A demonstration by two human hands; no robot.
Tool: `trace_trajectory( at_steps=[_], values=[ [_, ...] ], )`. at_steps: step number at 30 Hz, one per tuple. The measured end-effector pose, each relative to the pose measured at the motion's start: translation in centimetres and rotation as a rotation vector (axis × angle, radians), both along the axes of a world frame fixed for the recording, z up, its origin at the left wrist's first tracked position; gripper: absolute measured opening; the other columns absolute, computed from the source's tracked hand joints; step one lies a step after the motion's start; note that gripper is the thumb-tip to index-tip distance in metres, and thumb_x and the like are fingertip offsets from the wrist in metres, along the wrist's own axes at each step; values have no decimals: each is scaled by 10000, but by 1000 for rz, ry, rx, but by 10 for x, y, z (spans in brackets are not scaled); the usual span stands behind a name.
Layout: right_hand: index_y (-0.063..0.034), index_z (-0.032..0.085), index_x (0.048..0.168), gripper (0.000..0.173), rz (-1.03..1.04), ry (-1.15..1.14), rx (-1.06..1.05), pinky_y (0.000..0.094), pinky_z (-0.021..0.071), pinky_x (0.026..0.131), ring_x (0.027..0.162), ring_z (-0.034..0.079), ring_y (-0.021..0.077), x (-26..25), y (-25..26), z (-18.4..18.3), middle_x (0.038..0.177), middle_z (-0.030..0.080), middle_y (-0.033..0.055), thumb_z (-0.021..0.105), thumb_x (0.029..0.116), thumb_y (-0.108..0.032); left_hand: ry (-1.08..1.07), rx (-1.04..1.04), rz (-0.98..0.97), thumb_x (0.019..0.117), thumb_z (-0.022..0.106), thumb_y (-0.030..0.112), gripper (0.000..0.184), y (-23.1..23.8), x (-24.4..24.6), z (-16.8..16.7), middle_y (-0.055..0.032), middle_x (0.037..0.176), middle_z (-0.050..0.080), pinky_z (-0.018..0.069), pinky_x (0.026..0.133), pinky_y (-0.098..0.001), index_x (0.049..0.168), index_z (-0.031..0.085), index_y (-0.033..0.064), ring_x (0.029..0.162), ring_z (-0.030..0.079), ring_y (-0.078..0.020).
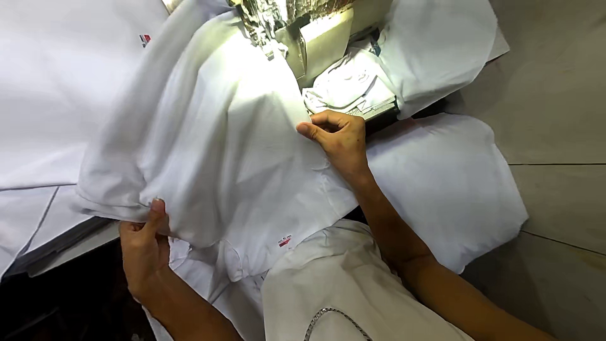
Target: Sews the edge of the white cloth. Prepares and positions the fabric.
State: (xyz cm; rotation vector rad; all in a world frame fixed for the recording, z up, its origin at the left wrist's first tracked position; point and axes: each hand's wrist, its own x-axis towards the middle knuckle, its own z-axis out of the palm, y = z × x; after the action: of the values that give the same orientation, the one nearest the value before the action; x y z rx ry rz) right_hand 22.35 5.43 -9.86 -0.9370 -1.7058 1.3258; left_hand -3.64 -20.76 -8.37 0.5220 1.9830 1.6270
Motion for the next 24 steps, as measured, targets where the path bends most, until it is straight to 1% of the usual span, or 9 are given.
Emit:
trace_trajectory(
  at_steps=[2, 5, 11, 15, 17, 19, 21, 22, 24],
  values=[
    [-49, 744, 942, 123, 0, 3, 19, 162, 447, 484, 557, 549, 27, -1, 2, 0, 743, 672, 7, 792, 912, -158, 38, 16, 17, 1029, 585, 243, 182, 4, 1, 2, 102, 988, 713, 592, 885, -269, 1188, 585, 154, 929, 699, -32],
    [-29, 733, 963, 120, 15, 39, 36, 156, 450, 491, 555, 539, 22, -3, 4, 0, 743, 663, 14, 782, 915, -127, 127, -47, 111, 1076, 513, 271, 132, 17, 5, 8, 133, 906, 694, 599, 797, -222, 1135, 587, 179, 840, 693, 9],
    [-31, 728, 958, 112, 30, 52, 26, 168, 440, 477, 535, 532, 36, -6, 8, 3, 720, 654, 19, 763, 932, -135, 293, -115, 169, 1068, 539, 337, 120, 39, -7, 17, 208, 877, 649, 566, 785, -156, 1089, 567, 222, 820, 654, 94],
    [-23, 721, 962, 121, 33, 65, 32, 178, 438, 477, 534, 523, 44, -8, 11, 4, 725, 648, 26, 759, 935, -135, 254, -63, 186, 1041, 580, 396, 156, 46, -19, 20, 188, 848, 637, 568, 740, -185, 1064, 561, 244, 782, 652, 61],
    [-28, 722, 963, 132, 36, 48, 37, 184, 434, 473, 530, 518, 53, -5, 10, 4, 724, 646, 27, 758, 939, -153, 192, -3, 75, 995, 644, 448, 267, 38, -25, 18, 161, 951, 667, 584, 814, -236, 1150, 564, 246, 877, 673, 11],
    [-42, 719, 966, 147, 30, -1, 51, 183, 392, 455, 514, 481, 54, 0, 7, 3, 705, 617, 17, 758, 944, -182, 158, -45, -75, 901, 745, 489, 533, 23, -25, 16, 139, 1108, 666, 574, 911, -270, 1297, 515, 217, 1011, 666, -9],
    [-61, 715, 990, 150, 36, -71, 82, 188, 386, 474, 547, 481, 57, 9, 2, 3, 745, 610, 11, 746, 955, -203, 161, -189, -123, 780, 851, 444, 804, 7, -18, 10, 62, 1174, 655, 580, 916, -285, 1396, 448, 121, 1044, 664, -35],
    [-65, 719, 1009, 150, 45, -109, 99, 202, 406, 510, 590, 503, 67, 15, 0, 2, 790, 623, 17, 741, 960, -205, 180, -278, -127, 759, 862, 401, 849, -1, -12, 7, 3, 1188, 659, 587, 912, -296, 1414, 440, 61, 1045, 670, -53],
    [-77, 722, 1064, 161, 70, -182, 138, 223, 467, 615, 704, 565, 77, 26, -5, 2, 901, 664, 22, 723, 971, -209, 237, -406, -85, 810, 820, 319, 661, -12, 7, 3, -54, 1096, 682, 588, 860, -282, 1300, 541, -25, 961, 677, -48]
  ],
)
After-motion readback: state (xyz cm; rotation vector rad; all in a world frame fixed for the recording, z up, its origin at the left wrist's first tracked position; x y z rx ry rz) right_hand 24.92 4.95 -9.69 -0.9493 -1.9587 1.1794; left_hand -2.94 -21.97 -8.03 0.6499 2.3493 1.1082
